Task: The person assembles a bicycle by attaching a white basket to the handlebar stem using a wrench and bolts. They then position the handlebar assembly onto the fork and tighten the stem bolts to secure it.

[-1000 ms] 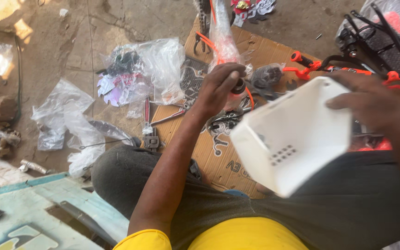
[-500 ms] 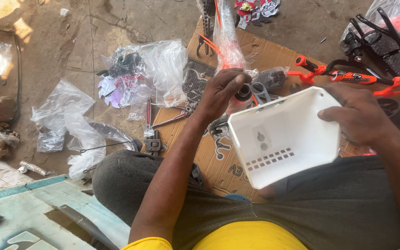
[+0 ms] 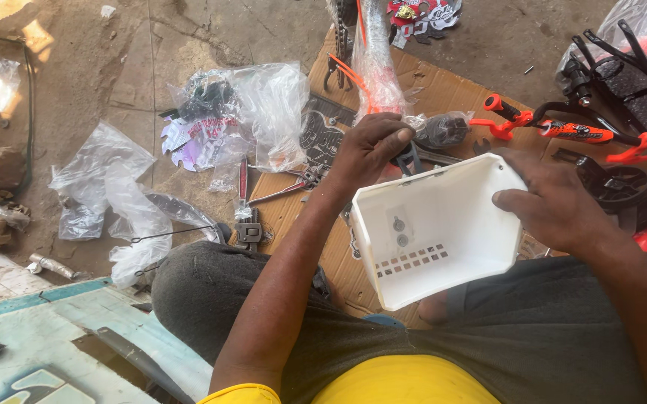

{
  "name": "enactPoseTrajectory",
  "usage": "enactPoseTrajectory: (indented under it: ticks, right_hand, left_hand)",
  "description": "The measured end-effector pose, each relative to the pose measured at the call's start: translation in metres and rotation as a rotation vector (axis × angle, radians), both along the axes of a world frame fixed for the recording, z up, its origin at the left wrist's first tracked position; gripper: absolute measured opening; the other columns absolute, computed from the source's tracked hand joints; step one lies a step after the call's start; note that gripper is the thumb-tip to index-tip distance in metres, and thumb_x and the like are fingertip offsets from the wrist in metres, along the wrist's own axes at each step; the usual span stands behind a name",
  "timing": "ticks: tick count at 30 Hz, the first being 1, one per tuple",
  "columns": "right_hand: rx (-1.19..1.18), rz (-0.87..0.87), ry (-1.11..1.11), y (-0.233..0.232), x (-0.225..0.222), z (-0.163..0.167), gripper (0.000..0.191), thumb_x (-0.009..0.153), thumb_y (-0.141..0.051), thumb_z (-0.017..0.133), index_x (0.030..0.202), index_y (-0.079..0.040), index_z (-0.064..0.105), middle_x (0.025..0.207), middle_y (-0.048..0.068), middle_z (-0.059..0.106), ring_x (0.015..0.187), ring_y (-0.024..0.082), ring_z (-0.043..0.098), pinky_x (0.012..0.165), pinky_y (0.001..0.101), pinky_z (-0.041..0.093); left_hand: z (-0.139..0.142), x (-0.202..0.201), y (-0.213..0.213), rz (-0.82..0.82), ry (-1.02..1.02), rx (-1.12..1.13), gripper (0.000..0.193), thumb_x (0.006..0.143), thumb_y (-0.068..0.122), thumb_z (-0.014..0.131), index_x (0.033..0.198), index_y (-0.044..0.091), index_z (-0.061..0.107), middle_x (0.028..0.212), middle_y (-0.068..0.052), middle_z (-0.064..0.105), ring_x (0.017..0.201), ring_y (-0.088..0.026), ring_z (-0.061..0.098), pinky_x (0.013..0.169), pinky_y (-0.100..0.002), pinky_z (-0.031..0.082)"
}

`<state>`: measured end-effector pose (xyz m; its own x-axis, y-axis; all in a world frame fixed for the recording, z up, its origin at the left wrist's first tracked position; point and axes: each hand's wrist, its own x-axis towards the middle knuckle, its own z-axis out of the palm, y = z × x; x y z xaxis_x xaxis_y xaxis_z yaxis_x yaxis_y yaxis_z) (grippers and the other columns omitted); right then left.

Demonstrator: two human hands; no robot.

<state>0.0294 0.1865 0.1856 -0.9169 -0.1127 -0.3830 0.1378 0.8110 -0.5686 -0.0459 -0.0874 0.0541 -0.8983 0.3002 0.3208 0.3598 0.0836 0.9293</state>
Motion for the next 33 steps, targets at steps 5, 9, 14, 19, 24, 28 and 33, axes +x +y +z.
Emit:
enactPoseTrajectory:
  ticks: [5, 9, 14, 19, 24, 28, 33]
  right_hand:
    - [0.010, -0.067, -0.094, -0.010, 0.006, 0.014, 0.058, 0.083, -0.018, 0.067, 0.141, -0.010, 0.059, 0.108, 0.018, 0.075, 0.097, 0.027, 0.072, 0.090, 0.0399, 0.053]
    - [0.091, -0.044, -0.125, -0.006, 0.005, 0.020, 0.054, 0.083, -0.019, 0.068, 0.137, -0.011, 0.061, 0.107, 0.018, 0.075, 0.096, 0.026, 0.074, 0.089, 0.0405, 0.054]
    - [0.017, -0.009, -0.060, -0.008, 0.009, 0.014, 0.059, 0.080, -0.018, 0.065, 0.139, -0.009, 0.059, 0.104, 0.019, 0.075, 0.093, 0.028, 0.073, 0.086, 0.0407, 0.054]
    - [0.018, -0.037, -0.086, -0.015, 0.009, 0.014, 0.055, 0.083, -0.018, 0.064, 0.137, -0.008, 0.060, 0.104, 0.020, 0.075, 0.094, 0.027, 0.073, 0.088, 0.0409, 0.054]
    - [-0.005, -0.005, -0.023, -0.010, 0.004, 0.000, 0.061, 0.081, -0.020, 0.065, 0.140, -0.009, 0.057, 0.110, 0.020, 0.073, 0.100, 0.031, 0.072, 0.090, 0.0431, 0.053]
    - [0.108, 0.170, 0.104, -0.017, 0.010, -0.013, 0.063, 0.085, -0.025, 0.067, 0.141, -0.001, 0.053, 0.117, 0.029, 0.069, 0.110, 0.042, 0.066, 0.096, 0.0486, 0.050]
    - [0.267, 0.100, -0.095, -0.032, 0.014, -0.001, 0.067, 0.087, -0.033, 0.069, 0.146, -0.006, 0.052, 0.114, 0.029, 0.070, 0.112, 0.043, 0.067, 0.101, 0.0494, 0.050]
  left_hand:
    - [-0.001, 0.001, 0.004, -0.014, -0.144, 0.060, 0.027, 0.101, 0.033, 0.067, 0.111, 0.009, 0.077, 0.109, -0.008, 0.077, 0.109, -0.020, 0.070, 0.097, -0.036, 0.056]
    - [0.007, 0.009, 0.003, -0.045, -0.099, 0.074, 0.027, 0.103, 0.030, 0.068, 0.112, 0.006, 0.078, 0.117, -0.012, 0.074, 0.126, -0.025, 0.061, 0.106, -0.039, 0.050]
    - [0.012, 0.008, -0.006, -0.084, -0.203, 0.122, 0.028, 0.104, 0.030, 0.065, 0.113, 0.007, 0.078, 0.118, -0.011, 0.073, 0.122, -0.023, 0.064, 0.104, -0.037, 0.054]
    - [0.003, 0.005, -0.008, -0.046, -0.290, 0.129, 0.027, 0.104, 0.028, 0.062, 0.112, 0.006, 0.076, 0.119, -0.010, 0.070, 0.114, -0.021, 0.066, 0.096, -0.035, 0.055]
    - [-0.013, -0.004, -0.005, -0.026, -0.280, 0.080, 0.026, 0.104, 0.027, 0.063, 0.112, 0.006, 0.077, 0.114, -0.010, 0.072, 0.108, -0.023, 0.068, 0.096, -0.035, 0.055]
    - [-0.017, -0.005, -0.011, -0.043, -0.227, 0.104, 0.024, 0.103, 0.022, 0.065, 0.112, 0.004, 0.078, 0.120, -0.010, 0.074, 0.129, -0.023, 0.062, 0.109, -0.037, 0.049]
    - [0.000, -0.004, -0.029, -0.208, -0.442, 0.281, 0.031, 0.089, 0.015, 0.075, 0.116, 0.002, 0.075, 0.130, -0.011, 0.071, 0.147, -0.024, 0.048, 0.117, -0.040, 0.041]
